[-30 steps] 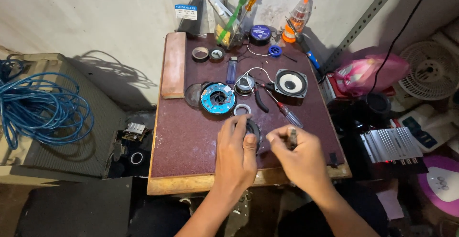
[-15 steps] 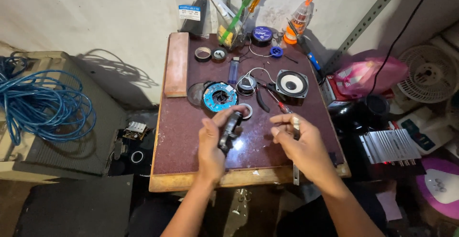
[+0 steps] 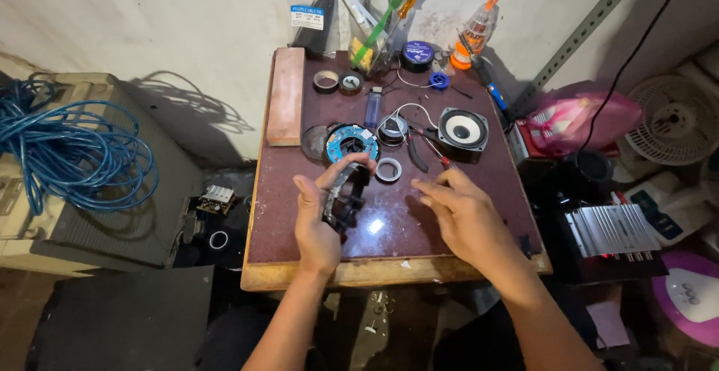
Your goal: The person uses a small metal tool to scrape and clean the surface of a black circular electronic component held in their left hand. They work over a cluttered workbench containing various tools and parts, including a speaker and a blue coil.
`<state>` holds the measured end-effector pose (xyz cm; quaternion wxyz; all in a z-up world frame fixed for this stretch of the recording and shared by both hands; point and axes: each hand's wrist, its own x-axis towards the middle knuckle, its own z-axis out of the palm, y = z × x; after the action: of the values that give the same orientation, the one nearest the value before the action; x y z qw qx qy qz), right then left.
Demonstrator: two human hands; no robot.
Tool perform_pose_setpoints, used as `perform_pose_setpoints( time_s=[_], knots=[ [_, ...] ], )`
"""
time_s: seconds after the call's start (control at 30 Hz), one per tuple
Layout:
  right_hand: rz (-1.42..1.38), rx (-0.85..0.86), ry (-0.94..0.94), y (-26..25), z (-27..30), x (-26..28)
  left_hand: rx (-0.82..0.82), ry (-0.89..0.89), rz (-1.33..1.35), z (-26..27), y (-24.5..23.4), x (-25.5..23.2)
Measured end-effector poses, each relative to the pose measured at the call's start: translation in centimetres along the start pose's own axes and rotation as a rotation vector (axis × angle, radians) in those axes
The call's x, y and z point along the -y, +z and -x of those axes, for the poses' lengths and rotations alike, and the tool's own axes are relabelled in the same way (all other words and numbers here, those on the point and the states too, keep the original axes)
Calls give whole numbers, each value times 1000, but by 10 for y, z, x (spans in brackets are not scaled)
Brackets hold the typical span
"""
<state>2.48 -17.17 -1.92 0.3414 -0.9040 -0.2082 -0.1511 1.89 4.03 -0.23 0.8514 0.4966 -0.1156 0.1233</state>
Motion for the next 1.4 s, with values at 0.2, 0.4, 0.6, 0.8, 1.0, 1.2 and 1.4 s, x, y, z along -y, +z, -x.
perform_pose_setpoints(
  time_s=[0.2, 0.4, 0.6, 0.8, 1.0, 1.2, 1.4],
  knots=[
    [179, 22, -25, 7, 3, -24, -48, -4, 59, -3, -7, -2],
    [-7, 242, -85, -15, 20, 7, -68, 2, 59, 0, -9, -7],
    [-357, 411, -103, -24, 23, 39, 21, 0, -26, 4, -7, -18],
    [-156, 406, -185, -6, 26, 34, 46, -95, 7, 8, -5, -17],
    [-402, 276, -115, -16, 23, 47, 107, -193, 114, 9, -3, -13],
    [-605, 488, 95, -24, 36, 50, 116, -226, 16, 19, 9, -21],
    [-274, -235, -121, -23, 26, 68, 293, -155, -70, 28, 17, -18]
  ],
)
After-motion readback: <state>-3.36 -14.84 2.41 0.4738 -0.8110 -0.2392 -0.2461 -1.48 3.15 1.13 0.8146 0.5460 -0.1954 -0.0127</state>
